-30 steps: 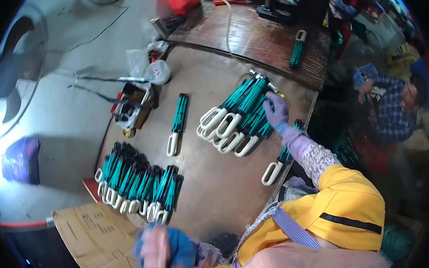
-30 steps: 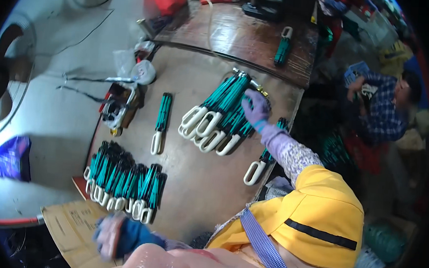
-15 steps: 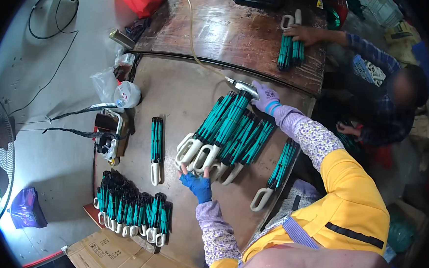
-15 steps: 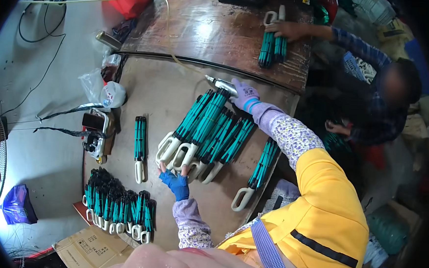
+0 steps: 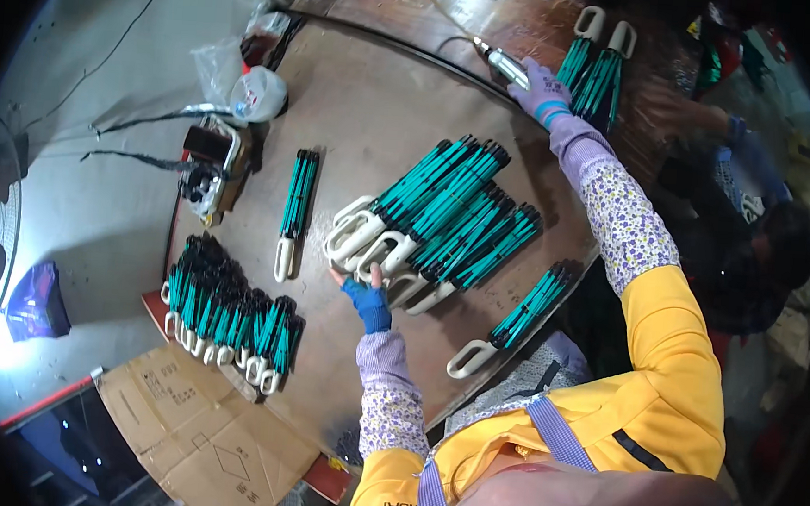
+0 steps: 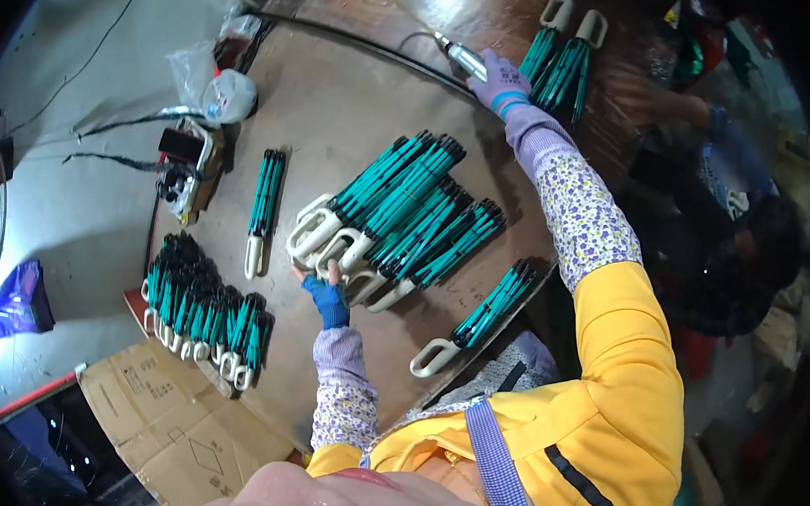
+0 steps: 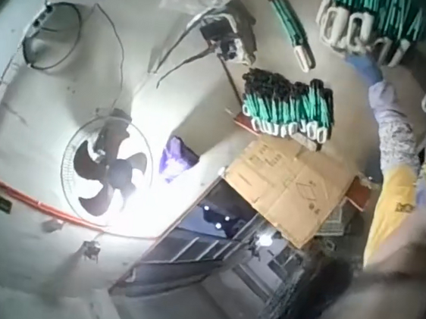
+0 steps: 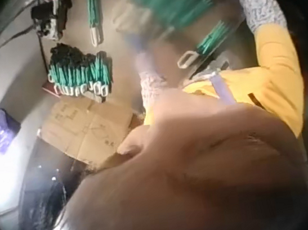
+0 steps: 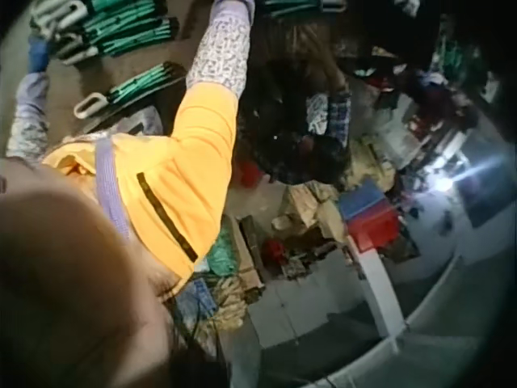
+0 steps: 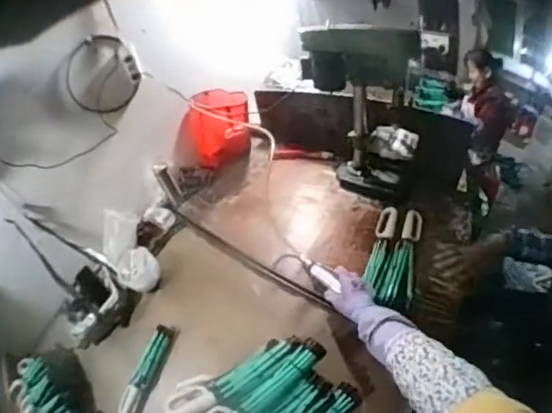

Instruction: The recorder is organizing garden shears and arranging them on cardboard sheets for packaging or assembly.

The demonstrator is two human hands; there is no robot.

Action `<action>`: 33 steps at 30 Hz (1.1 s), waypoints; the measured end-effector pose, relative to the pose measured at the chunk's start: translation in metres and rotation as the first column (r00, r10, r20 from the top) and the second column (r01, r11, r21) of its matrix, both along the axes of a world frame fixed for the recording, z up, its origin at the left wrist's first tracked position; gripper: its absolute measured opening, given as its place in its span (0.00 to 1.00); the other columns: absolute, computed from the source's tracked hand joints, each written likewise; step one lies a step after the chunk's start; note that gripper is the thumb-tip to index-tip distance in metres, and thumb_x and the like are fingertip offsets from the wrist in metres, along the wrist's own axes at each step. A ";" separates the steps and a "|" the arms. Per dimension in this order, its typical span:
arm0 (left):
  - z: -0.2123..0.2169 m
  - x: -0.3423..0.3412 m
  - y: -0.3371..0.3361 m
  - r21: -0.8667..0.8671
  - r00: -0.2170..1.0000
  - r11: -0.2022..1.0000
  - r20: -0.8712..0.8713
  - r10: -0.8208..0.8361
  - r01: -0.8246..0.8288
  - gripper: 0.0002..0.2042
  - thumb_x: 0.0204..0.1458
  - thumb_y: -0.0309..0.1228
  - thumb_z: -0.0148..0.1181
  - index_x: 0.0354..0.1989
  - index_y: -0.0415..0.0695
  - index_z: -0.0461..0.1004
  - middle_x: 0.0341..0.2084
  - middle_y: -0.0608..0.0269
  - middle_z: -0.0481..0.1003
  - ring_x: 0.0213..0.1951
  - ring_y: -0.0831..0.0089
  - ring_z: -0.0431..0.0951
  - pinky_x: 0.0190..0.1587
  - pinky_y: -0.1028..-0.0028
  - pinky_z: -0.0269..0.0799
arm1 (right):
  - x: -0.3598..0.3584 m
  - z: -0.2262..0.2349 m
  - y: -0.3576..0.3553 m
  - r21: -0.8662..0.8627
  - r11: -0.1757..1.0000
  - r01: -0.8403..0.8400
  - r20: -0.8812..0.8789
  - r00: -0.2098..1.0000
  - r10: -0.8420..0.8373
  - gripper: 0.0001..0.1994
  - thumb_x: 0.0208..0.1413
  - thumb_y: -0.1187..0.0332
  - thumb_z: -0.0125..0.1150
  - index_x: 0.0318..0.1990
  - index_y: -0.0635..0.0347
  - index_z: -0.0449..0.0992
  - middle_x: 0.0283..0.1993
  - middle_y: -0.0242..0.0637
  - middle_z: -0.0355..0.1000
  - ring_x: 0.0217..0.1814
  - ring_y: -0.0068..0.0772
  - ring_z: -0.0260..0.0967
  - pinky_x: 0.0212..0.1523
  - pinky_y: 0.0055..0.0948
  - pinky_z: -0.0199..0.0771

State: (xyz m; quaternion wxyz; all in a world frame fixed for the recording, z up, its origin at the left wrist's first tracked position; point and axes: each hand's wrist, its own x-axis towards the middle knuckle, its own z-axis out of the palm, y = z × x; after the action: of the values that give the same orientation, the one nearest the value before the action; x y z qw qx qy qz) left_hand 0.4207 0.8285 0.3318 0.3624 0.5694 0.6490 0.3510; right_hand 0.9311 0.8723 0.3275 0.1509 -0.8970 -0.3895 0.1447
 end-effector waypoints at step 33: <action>-0.051 0.006 -0.106 -0.402 0.874 0.840 -0.165 -0.457 0.364 0.36 0.50 0.46 0.65 0.58 0.28 0.62 0.52 0.35 0.66 0.49 0.52 0.69 0.52 0.63 0.68 | -0.138 -0.004 -0.281 0.031 0.738 -0.674 0.153 0.732 0.663 0.29 0.34 0.71 0.64 0.52 0.39 0.74 0.54 0.27 0.68 0.64 0.40 0.59 0.72 0.50 0.47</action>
State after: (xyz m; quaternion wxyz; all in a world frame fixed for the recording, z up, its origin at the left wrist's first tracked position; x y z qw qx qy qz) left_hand 0.4264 0.7229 0.2813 0.4410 0.6602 0.6046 0.0643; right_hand 0.7929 0.5909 0.3234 0.1002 -0.6971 -0.7009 0.1130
